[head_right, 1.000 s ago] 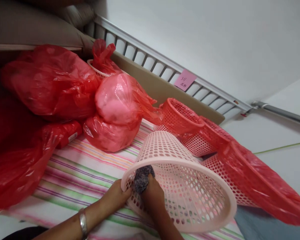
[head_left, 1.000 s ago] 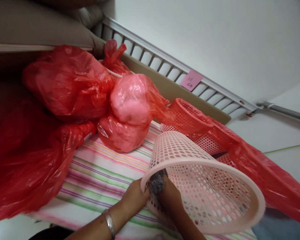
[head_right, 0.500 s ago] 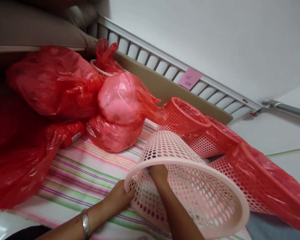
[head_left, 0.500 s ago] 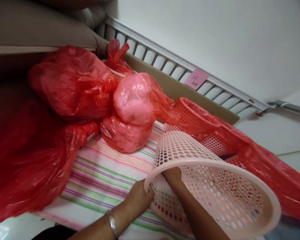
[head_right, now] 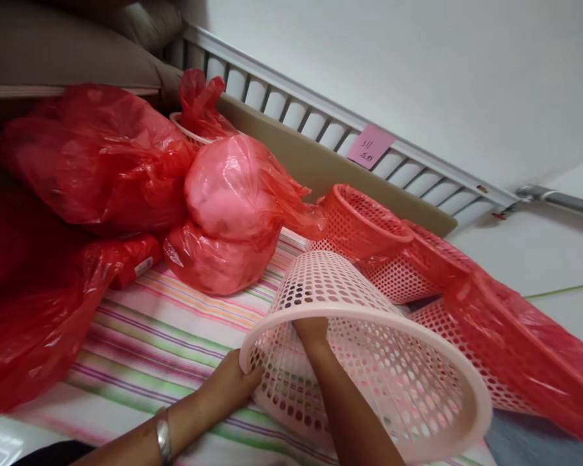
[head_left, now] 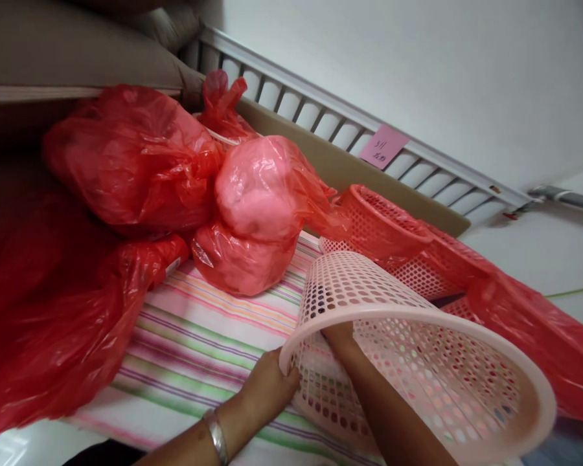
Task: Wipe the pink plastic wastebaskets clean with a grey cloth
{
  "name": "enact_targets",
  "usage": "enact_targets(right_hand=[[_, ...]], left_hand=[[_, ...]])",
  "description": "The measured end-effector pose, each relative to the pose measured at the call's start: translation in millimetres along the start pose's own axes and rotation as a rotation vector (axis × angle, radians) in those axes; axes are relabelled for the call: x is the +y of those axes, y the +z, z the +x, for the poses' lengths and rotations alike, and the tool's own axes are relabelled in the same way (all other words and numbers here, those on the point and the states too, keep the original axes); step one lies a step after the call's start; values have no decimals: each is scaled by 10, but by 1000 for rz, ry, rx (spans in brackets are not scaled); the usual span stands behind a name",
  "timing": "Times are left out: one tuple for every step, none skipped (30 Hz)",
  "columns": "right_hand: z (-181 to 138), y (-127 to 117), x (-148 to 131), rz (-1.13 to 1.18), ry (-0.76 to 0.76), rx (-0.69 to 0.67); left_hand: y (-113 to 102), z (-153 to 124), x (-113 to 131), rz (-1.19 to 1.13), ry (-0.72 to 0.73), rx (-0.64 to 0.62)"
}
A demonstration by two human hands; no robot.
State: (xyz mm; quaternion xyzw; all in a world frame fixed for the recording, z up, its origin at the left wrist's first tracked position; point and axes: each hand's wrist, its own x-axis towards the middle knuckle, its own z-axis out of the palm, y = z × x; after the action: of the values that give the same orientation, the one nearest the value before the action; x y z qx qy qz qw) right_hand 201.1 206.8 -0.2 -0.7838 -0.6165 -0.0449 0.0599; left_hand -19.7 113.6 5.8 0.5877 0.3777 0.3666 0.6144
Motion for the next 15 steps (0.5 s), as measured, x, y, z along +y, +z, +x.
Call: enact_targets(right_hand=[[-23, -7, 0, -9, -4, -17], [-48, -17, -3, -17, -6, -34], [-76, -31, -8, -25, -3, -52], [-106, -48, -16, -33, 1, -71], [-139, -68, -26, -41, 6, -92], [-175, -91, -37, -49, 9, -114], [-214, -114, -50, -56, 11, -136], [-256, -138, -64, -63, 14, -154], [-300, -162, -79, -66, 16, -169], [-345, -185, -92, -65, 20, -182], [-392, -206, -105, -61, 25, -196], [-438, -225, -117, -56, 28, -210], [-480, -241, -127, -53, 28, -221], [-518, -254, -135, -54, 26, -230], [-549, -263, -141, -62, 23, -235]], left_hand=[[1, -6, 0, 6, 7, -2], [3, -12, -1, 15, 13, -3], [5, -18, -4, 22, 17, -6], [8, -23, -8, 23, 16, -9], [10, -27, -11, 26, 14, -11], [12, -29, -14, 32, 8, -9], [14, -30, -16, 38, 4, -4], [15, -30, -18, 45, 1, 1], [16, -29, -19, 55, -1, 4], [16, -29, -19, 65, -5, 8], [16, -31, -20, 73, -7, 9], [14, -33, -20, 77, -9, 9], [13, -38, -21, 83, -7, 8], [11, -43, -22, 91, -5, 10], [10, -50, -22, 99, 0, 10]])
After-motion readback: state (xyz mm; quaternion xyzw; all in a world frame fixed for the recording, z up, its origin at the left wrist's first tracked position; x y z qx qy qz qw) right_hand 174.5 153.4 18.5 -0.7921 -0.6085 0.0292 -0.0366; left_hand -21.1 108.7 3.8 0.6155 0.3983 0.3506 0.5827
